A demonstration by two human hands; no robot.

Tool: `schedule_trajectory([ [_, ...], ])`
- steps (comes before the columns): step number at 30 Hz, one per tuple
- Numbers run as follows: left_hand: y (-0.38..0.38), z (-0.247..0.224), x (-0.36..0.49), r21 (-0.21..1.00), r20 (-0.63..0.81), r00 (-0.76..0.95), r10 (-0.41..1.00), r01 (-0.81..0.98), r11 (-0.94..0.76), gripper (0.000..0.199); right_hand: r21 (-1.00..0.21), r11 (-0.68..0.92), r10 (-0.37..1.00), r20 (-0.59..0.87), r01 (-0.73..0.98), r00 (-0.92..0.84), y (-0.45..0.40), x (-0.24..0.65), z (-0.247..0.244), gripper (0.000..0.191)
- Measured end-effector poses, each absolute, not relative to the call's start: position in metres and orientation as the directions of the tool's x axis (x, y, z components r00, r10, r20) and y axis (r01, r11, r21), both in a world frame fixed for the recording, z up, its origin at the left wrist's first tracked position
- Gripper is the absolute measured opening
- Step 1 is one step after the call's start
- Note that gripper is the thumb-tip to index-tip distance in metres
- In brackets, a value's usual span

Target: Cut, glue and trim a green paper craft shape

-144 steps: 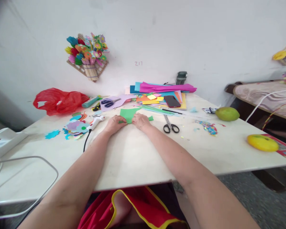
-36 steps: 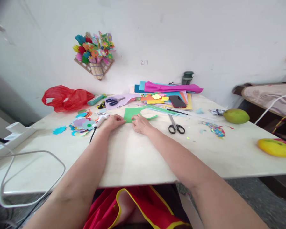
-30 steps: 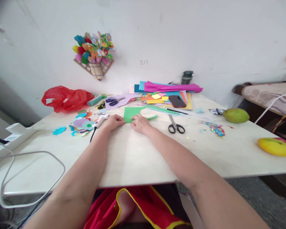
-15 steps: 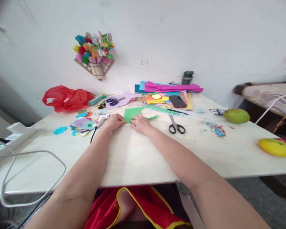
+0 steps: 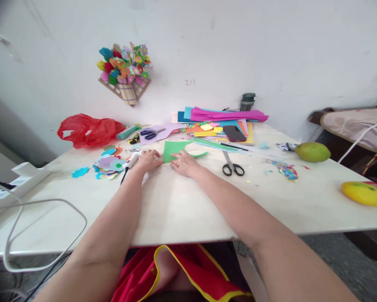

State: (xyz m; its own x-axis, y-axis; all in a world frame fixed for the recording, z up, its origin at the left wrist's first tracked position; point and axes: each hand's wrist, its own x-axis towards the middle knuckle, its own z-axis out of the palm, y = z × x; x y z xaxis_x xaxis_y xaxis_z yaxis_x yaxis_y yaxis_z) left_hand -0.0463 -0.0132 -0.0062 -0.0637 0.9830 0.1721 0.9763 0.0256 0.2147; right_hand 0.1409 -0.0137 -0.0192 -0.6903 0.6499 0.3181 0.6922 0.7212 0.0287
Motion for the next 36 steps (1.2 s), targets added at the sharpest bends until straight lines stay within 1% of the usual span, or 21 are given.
schedule_trajectory([
  [6, -0.017, -0.002, -0.048, 0.223, 0.145, -0.069, 0.987, 0.974, 0.035, 0.035, 0.059, 0.735, 0.622, 0.336, 0.675, -0.707, -0.009, 0.142, -0.026, 0.038],
  [8, -0.019, -0.001, -0.046, 0.245, 0.167, -0.095, 0.981, 0.968, 0.052, 0.035, 0.06, 0.734, 0.625, 0.33, 0.677, -0.707, -0.009, 0.141, -0.024, 0.037],
  [10, -0.02, -0.001, -0.041, 0.252, 0.22, -0.1, 0.97, 0.967, 0.042, 0.04, 0.076, 0.736, 0.621, 0.32, 0.673, -0.715, -0.011, 0.14, -0.021, 0.037],
  [12, -0.021, -0.003, -0.034, 0.216, 0.279, -0.064, 0.958, 0.976, 0.002, 0.046, 0.103, 0.741, 0.612, 0.304, 0.664, -0.73, -0.013, 0.139, -0.018, 0.037],
  [14, -0.021, -0.006, -0.027, 0.163, 0.3, -0.021, 0.954, 0.986, -0.029, 0.049, 0.116, 0.741, 0.61, 0.295, 0.661, -0.736, -0.013, 0.138, -0.018, 0.037],
  [17, -0.02, -0.011, -0.02, 0.137, 0.286, -0.008, 0.958, 0.99, -0.033, 0.052, 0.102, 0.74, 0.611, 0.311, 0.665, -0.728, -0.012, 0.137, -0.021, 0.037],
  [24, -0.016, -0.014, -0.021, 0.15, 0.178, -0.044, 0.983, 0.989, 0.017, 0.059, 0.068, 0.736, 0.617, 0.345, 0.674, -0.708, -0.008, 0.137, -0.028, 0.037],
  [27, -0.016, -0.013, -0.021, 0.162, 0.166, -0.067, 0.984, 0.986, 0.04, 0.059, 0.064, 0.738, 0.613, 0.351, 0.672, -0.708, -0.009, 0.137, -0.026, 0.038],
  [31, -0.018, -0.013, -0.016, 0.17, 0.212, -0.114, 0.971, 0.982, 0.078, 0.055, 0.052, 0.744, 0.612, 0.347, 0.666, -0.711, -0.011, 0.137, -0.024, 0.036],
  [36, -0.021, -0.011, -0.01, 0.15, 0.242, -0.13, 0.961, 0.984, 0.095, 0.05, 0.034, 0.748, 0.611, 0.355, 0.663, -0.707, -0.012, 0.136, -0.024, 0.035],
])
